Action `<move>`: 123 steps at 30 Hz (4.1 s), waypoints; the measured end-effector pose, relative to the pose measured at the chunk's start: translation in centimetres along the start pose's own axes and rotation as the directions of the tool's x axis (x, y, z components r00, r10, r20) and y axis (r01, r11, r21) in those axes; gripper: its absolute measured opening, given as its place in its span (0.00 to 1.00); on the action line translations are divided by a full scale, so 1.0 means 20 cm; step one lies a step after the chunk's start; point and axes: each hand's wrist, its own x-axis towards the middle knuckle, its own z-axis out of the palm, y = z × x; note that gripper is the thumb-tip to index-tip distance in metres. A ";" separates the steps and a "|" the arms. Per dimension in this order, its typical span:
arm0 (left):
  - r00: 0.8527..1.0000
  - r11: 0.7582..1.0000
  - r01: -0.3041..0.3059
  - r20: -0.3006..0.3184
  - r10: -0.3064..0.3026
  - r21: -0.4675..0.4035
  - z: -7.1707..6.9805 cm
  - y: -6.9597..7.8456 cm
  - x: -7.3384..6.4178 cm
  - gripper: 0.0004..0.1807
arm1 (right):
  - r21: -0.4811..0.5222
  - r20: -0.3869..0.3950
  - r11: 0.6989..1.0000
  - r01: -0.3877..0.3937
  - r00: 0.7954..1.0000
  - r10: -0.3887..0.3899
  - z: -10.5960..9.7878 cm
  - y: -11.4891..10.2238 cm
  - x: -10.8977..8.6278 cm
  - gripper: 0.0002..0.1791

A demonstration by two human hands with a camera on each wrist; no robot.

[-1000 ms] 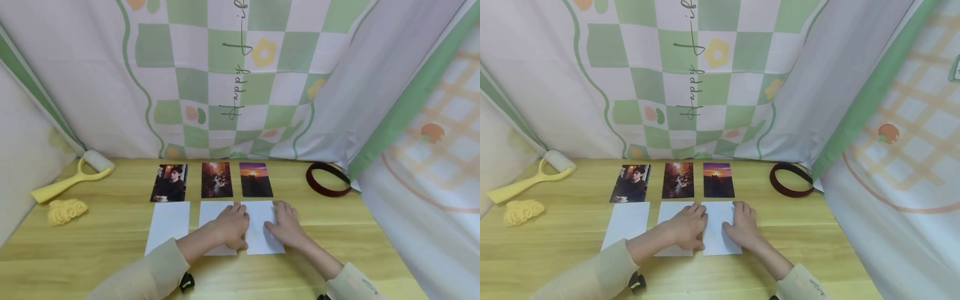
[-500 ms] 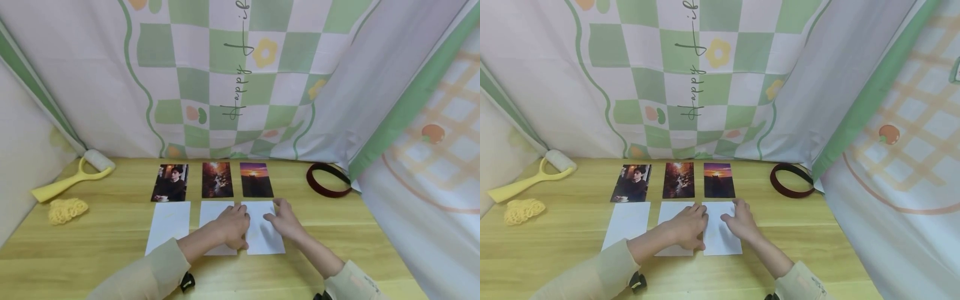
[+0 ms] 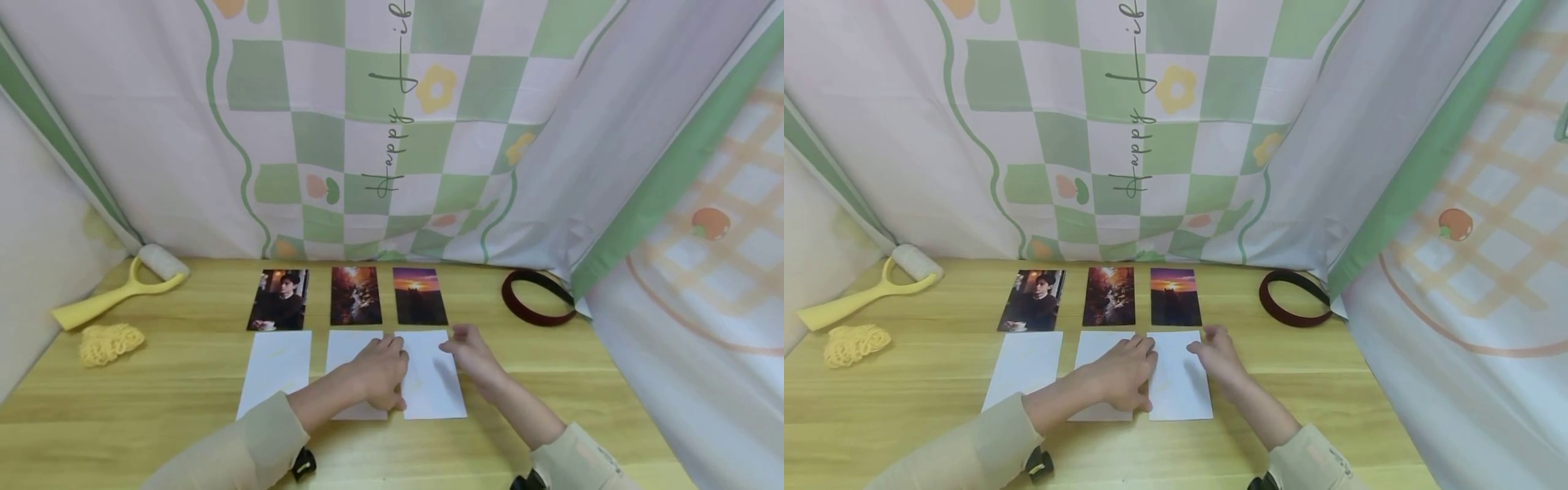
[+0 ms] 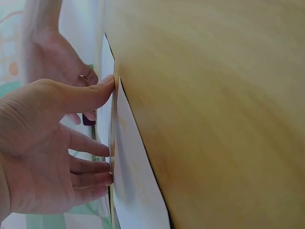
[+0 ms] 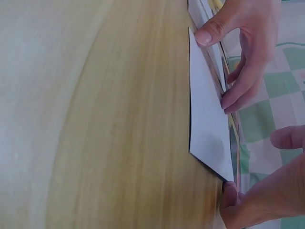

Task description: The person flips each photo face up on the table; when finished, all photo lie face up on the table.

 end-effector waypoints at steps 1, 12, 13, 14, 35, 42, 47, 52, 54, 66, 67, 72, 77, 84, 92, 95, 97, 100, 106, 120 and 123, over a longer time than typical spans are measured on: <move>1.000 1.000 0.001 0.003 -0.001 -0.003 0.00 0.00 0.00 0.44 | -0.005 0.002 1.000 0.000 1.000 0.000 0.00 0.00 0.00 0.38; 0.999 0.997 0.026 0.024 -0.024 -0.078 0.01 0.00 0.00 0.55 | 0.124 0.041 0.991 -0.041 0.998 0.036 -0.07 0.05 0.04 0.31; 0.999 0.995 0.028 0.024 -0.026 -0.096 0.01 0.00 0.00 0.57 | 0.143 0.061 0.989 -0.041 0.998 0.033 -0.08 0.06 0.04 0.30; 0.999 0.993 0.029 0.024 -0.026 -0.113 0.01 0.00 -0.01 0.58 | 0.159 0.080 0.986 -0.042 0.996 0.029 -0.08 0.07 0.04 0.29; 0.991 0.856 -0.089 -0.134 0.023 -0.510 0.02 0.00 0.02 0.53 | 0.223 0.428 0.974 0.033 0.895 -0.128 -0.13 0.12 0.03 0.35; 0.990 0.628 -0.071 -0.133 -0.052 -0.775 -0.02 0.02 0.04 0.44 | 0.241 0.494 0.970 0.030 0.856 -0.149 -0.12 0.11 0.01 0.37; 0.993 0.398 -0.051 -0.090 -0.079 -0.916 -0.04 0.02 0.06 0.46 | 0.221 0.523 0.974 0.053 0.837 -0.164 -0.10 0.10 0.01 0.39; 0.994 0.249 -0.050 -0.073 -0.085 -0.967 -0.01 0.04 0.07 0.48 | 0.203 0.518 0.974 0.098 0.833 -0.192 -0.08 0.11 0.00 0.39; 0.992 0.216 -0.048 -0.072 -0.104 -0.975 0.00 0.05 0.07 0.48 | 0.199 0.512 0.973 0.121 0.834 -0.208 -0.06 0.11 -0.01 0.39; 0.997 -0.233 0.017 0.033 -0.065 -0.972 0.03 0.06 0.05 0.44 | -0.063 0.416 0.930 0.362 0.857 -0.305 -0.04 0.10 -0.04 0.38; 0.998 -0.272 0.023 0.040 -0.056 -0.962 0.02 0.05 0.04 0.45 | -0.095 0.410 0.922 0.375 0.859 -0.307 -0.04 0.10 -0.04 0.39; 0.996 -0.360 0.016 0.047 -0.079 -0.933 0.01 0.04 0.02 0.45 | -0.138 0.431 0.884 0.448 0.830 -0.353 -0.05 0.12 -0.04 0.39; 0.990 -0.364 -0.042 0.010 -0.139 -0.930 0.03 0.05 0.01 0.45 | -0.266 0.406 0.821 0.505 0.831 -0.380 -0.07 0.14 -0.03 0.38; 0.967 -0.226 -0.062 -0.003 -0.254 -0.972 0.09 0.07 0.02 0.48 | -0.484 0.407 0.661 0.573 0.816 -0.410 -0.09 0.16 -0.04 0.36; 0.937 0.403 0.024 -0.120 -0.328 -0.915 0.11 0.06 0.05 0.41 | -0.602 0.456 0.486 0.634 0.772 -0.442 -0.12 0.18 -0.04 0.35; 0.952 0.554 0.049 -0.129 -0.278 -0.831 0.12 0.05 0.05 0.33 | -0.627 0.468 0.427 0.652 0.753 -0.462 -0.12 0.18 -0.04 0.35; 0.957 0.644 0.068 -0.132 -0.257 -0.762 0.12 0.06 0.06 0.31 | -0.635 0.474 0.408 0.656 0.748 -0.465 -0.12 0.19 -0.04 0.34; 0.962 0.755 0.084 -0.143 -0.231 -0.651 0.13 0.06 0.07 0.30 | -0.645 0.468 0.407 0.646 0.756 -0.458 -0.13 0.20 -0.03 0.34; 0.970 0.890 0.094 -0.161 -0.183 -0.446 0.11 0.07 0.06 0.30 | -0.653 0.462 0.426 0.626 0.775 -0.431 -0.14 0.19 -0.03 0.33; 0.987 0.932 0.159 0.026 -0.159 -0.325 0.03 0.09 0.05 0.47 | -0.661 0.452 0.443 0.606 0.793 -0.409 -0.15 0.17 -0.03 0.33; 0.988 0.941 0.155 0.033 -0.152 -0.302 0.03 0.09 0.06 0.46 | -0.665 0.450 0.450 0.597 0.800 -0.396 -0.15 0.17 -0.02 0.34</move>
